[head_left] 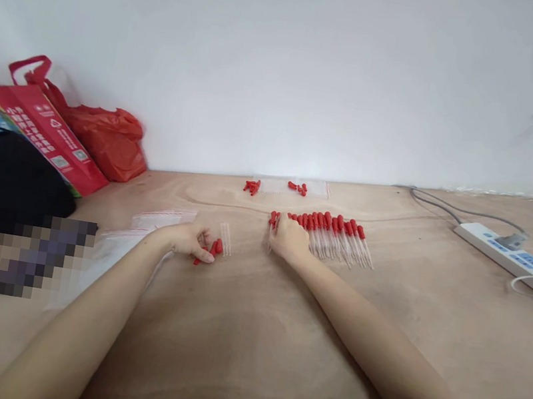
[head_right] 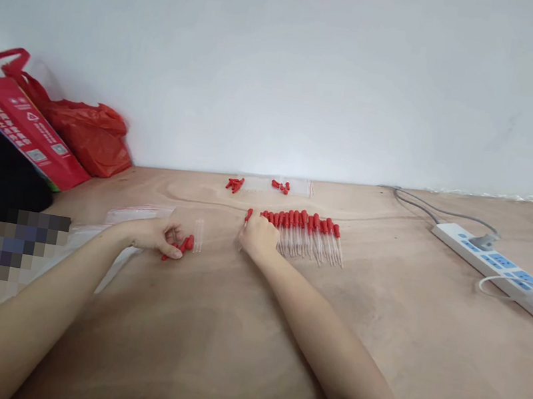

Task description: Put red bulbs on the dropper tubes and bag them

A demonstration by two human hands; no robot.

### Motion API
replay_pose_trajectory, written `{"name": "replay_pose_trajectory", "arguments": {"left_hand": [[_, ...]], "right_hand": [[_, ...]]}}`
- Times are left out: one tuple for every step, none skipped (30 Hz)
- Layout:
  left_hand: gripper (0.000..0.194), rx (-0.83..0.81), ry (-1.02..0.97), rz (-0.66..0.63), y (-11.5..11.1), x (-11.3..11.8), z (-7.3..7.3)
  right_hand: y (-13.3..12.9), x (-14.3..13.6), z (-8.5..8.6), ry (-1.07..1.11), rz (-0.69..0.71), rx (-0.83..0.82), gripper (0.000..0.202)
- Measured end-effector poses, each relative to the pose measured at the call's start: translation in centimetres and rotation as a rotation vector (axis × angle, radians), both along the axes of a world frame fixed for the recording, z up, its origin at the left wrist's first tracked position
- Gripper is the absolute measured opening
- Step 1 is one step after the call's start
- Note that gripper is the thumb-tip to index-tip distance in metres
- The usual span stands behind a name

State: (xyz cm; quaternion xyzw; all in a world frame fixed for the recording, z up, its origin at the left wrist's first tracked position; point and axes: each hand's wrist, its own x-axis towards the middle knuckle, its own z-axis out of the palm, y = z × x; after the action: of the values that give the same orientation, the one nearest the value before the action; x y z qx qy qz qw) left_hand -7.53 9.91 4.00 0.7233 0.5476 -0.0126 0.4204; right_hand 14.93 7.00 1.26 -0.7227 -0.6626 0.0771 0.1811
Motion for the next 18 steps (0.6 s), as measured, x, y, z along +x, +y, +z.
{"name": "replay_pose_trajectory", "arguments": {"left_hand": [[0.043, -0.005, -0.008, 0.008, 0.0, 0.0, -0.1], [0.043, -0.012, -0.014, 0.015, 0.1, -0.1, -0.1], [0.043, -0.021, -0.025, 0.018, 0.1, -0.2, -0.1], [0.043, -0.033, -0.036, 0.017, 0.1, -0.3, -0.2], [0.043, -0.044, -0.041, 0.015, 0.1, -0.3, -0.2], [0.043, -0.053, -0.041, 0.015, 0.1, -0.4, -0.2], [0.042, -0.058, -0.035, 0.018, 0.1, -0.4, -0.2], [0.042, -0.06, -0.025, 0.022, 0.2, -0.4, -0.2], [0.042, -0.061, -0.015, 0.028, 0.2, -0.4, -0.2], [0.041, -0.062, -0.005, 0.032, 0.2, -0.4, -0.2], [0.041, -0.062, 0.0, 0.034, 0.2, -0.3, -0.2], [0.04, -0.06, 0.002, 0.035, 0.2, -0.3, -0.2], [0.039, -0.058, 0.004, 0.034, 0.2, -0.3, -0.2], [0.038, -0.056, 0.007, 0.034, 0.2, -0.3, -0.2], [0.037, -0.054, 0.009, 0.033, 0.2, -0.3, -0.1], [0.036, -0.05, 0.013, 0.032, 0.2, -0.3, 0.0], [0.035, -0.045, 0.022, 0.033, 0.1, -0.4, 0.1], [0.035, -0.04, 0.036, 0.037, 0.0, -0.5, 0.3]], "right_hand": [[0.0, -0.1, -0.1, -0.008, -0.006, -0.003, 0.022], [0.1, -0.2, -0.1, -0.014, -0.009, -0.004, 0.022], [0.1, -0.2, -0.2, -0.017, -0.012, -0.007, 0.023], [0.1, -0.2, -0.2, -0.016, -0.014, -0.009, 0.023], [0.1, -0.2, -0.1, -0.014, -0.018, -0.009, 0.023], [0.1, -0.1, -0.1, -0.011, -0.022, -0.008, 0.023], [0.0, -0.1, 0.0, -0.008, -0.028, -0.006, 0.024], [-0.1, 0.0, 0.1, -0.007, -0.034, 0.0, 0.024], [-0.3, 0.0, 0.3, -0.007, -0.038, 0.015, 0.025], [-0.4, -0.1, 0.4, -0.008, -0.037, 0.036, 0.026], [-0.5, -0.3, 0.6, -0.009, -0.026, 0.057, 0.026], [-0.7, -0.6, 0.7, -0.008, -0.003, 0.077, 0.026], [-0.7, -1.1, 0.7, -0.002, 0.032, 0.09, 0.026], [-0.8, -1.8, 0.8, 0.011, 0.074, 0.09, 0.025], [-0.7, -2.5, 0.7, 0.031, 0.118, 0.077, 0.025], [-0.7, -3.3, 0.7, 0.057, 0.158, 0.056, 0.024], [-0.6, -4.1, 0.6, 0.09, 0.19, 0.032, 0.024], [-0.5, -5.0, 0.6, 0.127, 0.21, 0.01, 0.025]]}}
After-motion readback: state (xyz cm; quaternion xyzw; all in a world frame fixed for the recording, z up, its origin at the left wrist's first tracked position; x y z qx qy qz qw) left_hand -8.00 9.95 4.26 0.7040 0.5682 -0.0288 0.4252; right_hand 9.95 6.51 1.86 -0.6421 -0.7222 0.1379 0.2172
